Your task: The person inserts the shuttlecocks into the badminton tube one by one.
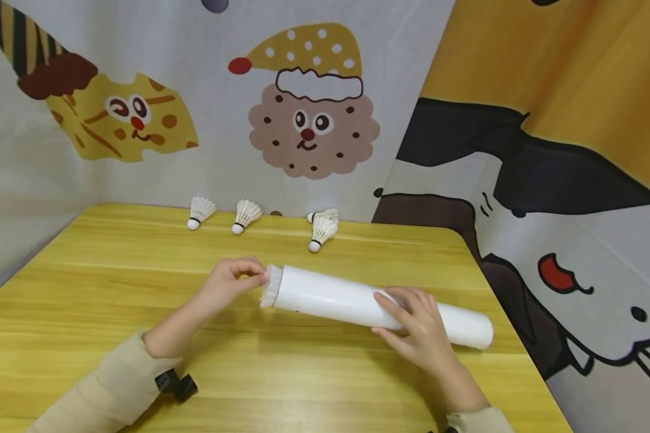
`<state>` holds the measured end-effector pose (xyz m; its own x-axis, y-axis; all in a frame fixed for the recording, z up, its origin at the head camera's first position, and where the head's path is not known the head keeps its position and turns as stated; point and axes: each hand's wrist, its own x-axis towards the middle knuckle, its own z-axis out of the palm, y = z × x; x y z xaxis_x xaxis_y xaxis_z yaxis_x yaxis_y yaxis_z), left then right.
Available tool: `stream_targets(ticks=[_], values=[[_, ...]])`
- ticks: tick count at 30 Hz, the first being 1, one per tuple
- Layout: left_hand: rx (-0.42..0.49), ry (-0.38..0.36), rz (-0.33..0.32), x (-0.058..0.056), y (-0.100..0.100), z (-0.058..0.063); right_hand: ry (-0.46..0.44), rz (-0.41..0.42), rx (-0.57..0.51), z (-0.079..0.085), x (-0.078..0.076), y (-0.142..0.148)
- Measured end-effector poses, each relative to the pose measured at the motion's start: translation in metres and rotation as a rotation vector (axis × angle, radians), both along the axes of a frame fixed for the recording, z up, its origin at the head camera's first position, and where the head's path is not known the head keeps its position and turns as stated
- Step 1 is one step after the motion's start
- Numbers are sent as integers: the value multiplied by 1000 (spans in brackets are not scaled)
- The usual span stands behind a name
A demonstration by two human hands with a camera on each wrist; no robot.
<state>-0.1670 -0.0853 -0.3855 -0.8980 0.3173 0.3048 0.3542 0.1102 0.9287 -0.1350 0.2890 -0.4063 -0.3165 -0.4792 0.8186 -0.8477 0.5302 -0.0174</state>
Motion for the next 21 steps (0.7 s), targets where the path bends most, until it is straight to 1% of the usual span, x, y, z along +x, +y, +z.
stream_targets(ticks=[6,10,17,21], values=[[-3,24,6,3,2,0,-2,3,-1,-1,1,-1],[-17,38,13,2,3,-1,4,13,1,0,1,-1],[-4,42,-18,4,5,-1,12,24,4,0,1,-3],[-17,47,-6,4,6,-1,10,21,8,0,1,-3]])
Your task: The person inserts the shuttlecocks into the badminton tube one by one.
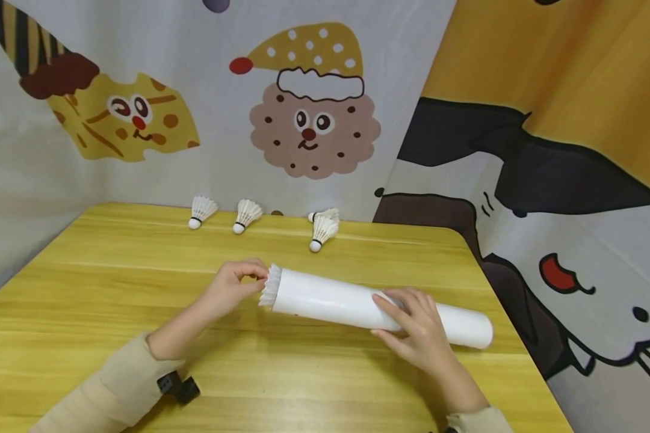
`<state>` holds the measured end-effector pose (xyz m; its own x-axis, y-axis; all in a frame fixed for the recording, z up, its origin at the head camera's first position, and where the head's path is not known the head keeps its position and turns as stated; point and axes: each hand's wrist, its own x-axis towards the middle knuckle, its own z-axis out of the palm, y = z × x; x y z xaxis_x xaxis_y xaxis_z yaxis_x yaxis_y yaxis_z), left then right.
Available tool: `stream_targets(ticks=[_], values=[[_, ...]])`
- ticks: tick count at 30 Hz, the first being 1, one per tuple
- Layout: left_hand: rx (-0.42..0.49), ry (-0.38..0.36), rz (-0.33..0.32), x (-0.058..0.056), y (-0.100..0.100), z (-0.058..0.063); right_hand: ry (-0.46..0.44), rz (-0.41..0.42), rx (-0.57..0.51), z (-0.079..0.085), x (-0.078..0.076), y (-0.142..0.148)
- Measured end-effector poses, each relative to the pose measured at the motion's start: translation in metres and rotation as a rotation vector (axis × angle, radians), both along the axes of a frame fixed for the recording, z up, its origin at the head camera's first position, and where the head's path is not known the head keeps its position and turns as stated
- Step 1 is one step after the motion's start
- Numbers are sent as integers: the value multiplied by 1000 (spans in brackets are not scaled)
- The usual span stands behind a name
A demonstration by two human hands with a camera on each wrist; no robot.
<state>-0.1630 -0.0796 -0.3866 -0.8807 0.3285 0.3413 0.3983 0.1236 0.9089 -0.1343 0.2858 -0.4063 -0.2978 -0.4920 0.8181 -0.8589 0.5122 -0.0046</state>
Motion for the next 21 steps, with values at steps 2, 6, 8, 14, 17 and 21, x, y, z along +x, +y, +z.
stream_targets(ticks=[2,6,8,14,17,21], values=[[-10,2,13,0,0,0,-1,1,0,0,0,0],[-40,-1,37,-2,-2,1,-5,2,1,0,0,0],[-60,-2,42,-2,-2,1,-6,4,0,0,0,0],[-83,1,11,-3,-3,0,-14,8,3,1,0,0],[-100,2,-1,-3,-2,0,-13,6,3,1,1,1],[-94,-3,-15,-2,-2,1,-13,4,0,2,1,1]])
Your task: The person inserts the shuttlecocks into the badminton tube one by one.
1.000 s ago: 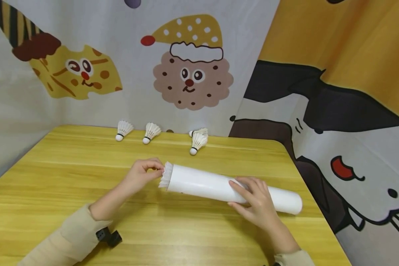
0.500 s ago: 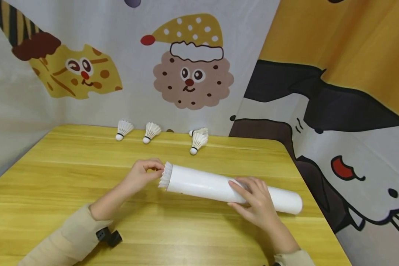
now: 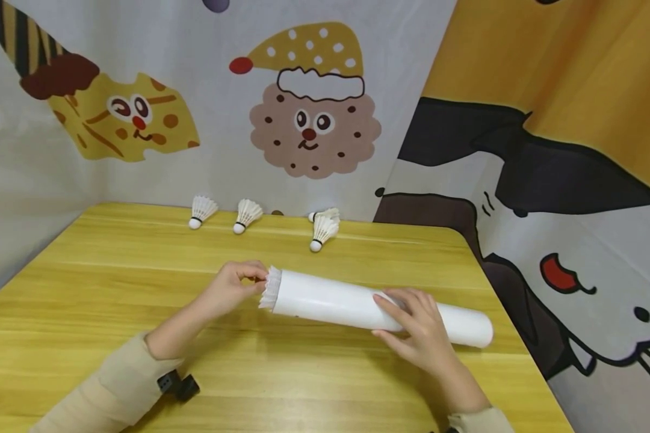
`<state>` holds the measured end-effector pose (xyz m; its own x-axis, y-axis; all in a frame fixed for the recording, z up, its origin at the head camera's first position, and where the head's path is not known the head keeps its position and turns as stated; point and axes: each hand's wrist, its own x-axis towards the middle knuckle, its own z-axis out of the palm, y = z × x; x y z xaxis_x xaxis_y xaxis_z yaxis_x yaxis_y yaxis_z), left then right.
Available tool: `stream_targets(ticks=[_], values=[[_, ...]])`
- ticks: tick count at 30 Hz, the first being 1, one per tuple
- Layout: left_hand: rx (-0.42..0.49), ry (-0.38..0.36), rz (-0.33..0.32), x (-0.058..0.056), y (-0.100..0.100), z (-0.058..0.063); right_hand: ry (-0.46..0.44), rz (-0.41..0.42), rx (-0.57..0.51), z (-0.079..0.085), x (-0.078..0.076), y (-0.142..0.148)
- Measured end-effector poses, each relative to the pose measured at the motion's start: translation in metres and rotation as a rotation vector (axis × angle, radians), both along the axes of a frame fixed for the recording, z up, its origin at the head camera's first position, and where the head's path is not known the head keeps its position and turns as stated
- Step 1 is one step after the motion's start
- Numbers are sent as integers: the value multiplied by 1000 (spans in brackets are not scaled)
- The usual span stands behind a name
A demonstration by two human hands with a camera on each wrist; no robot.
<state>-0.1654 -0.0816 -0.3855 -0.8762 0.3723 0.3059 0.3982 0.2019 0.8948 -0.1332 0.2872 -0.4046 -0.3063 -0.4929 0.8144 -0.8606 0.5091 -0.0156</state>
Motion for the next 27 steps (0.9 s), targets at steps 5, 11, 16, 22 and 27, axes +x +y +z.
stream_targets(ticks=[5,11,16,22,27], values=[[46,-14,-14,1,1,-1,-8,-6,-6,0,1,0],[65,-49,-37,5,6,-2,-17,-2,-6,-1,1,-1],[64,-65,-33,7,13,-3,-15,4,-2,-1,0,-2],[74,-72,-30,6,19,-5,-14,11,-4,-2,0,-1],[82,-70,44,5,21,-5,-12,8,-8,-1,0,-1]])
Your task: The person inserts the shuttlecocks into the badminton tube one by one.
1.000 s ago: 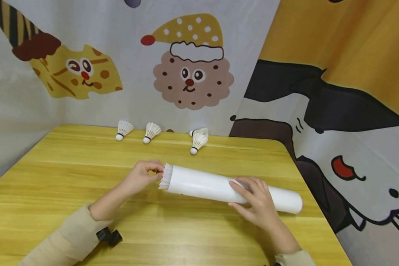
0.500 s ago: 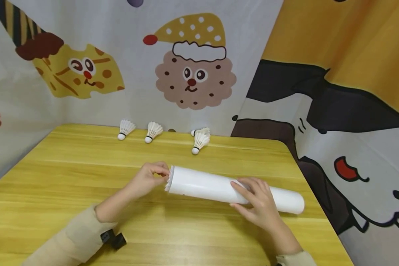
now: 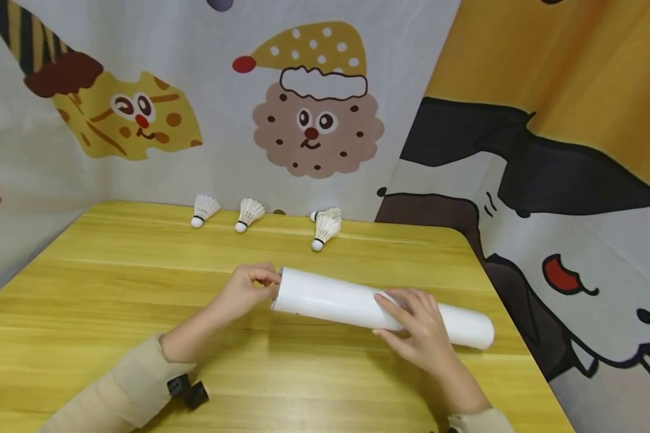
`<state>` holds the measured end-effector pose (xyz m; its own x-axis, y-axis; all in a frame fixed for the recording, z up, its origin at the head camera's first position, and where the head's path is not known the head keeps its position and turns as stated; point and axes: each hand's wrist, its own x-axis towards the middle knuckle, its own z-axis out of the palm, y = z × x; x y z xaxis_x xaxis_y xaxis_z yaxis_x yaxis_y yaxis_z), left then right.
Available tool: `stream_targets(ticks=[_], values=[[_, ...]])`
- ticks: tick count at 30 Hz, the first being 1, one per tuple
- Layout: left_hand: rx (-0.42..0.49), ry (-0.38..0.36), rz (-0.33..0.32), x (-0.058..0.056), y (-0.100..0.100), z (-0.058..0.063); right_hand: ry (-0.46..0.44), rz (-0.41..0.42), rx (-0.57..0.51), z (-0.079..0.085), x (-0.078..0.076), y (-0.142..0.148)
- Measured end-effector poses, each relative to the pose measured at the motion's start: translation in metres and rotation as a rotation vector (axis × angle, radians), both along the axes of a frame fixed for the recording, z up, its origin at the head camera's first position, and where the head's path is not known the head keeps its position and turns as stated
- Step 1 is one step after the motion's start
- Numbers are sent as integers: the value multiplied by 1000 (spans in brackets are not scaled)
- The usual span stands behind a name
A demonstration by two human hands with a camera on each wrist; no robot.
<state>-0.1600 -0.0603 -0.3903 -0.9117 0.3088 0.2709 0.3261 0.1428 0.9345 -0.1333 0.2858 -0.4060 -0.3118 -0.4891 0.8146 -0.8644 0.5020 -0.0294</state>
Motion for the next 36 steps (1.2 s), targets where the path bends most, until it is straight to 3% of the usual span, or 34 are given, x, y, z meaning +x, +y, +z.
stream_targets(ticks=[9,13,17,20,29,36], values=[[-44,5,84,0,1,5,-1,-19,9,0,2,1],[-95,27,64,-6,-2,7,-3,-30,11,-1,2,2],[-140,55,-6,-22,-11,2,-7,-41,13,0,0,4],[-167,57,-15,-39,-22,2,-10,-43,8,0,-1,5],[-376,154,202,-107,-53,-2,-16,-34,14,1,-1,4],[-579,120,286,-143,-65,-6,-9,-42,18,1,-2,3]])
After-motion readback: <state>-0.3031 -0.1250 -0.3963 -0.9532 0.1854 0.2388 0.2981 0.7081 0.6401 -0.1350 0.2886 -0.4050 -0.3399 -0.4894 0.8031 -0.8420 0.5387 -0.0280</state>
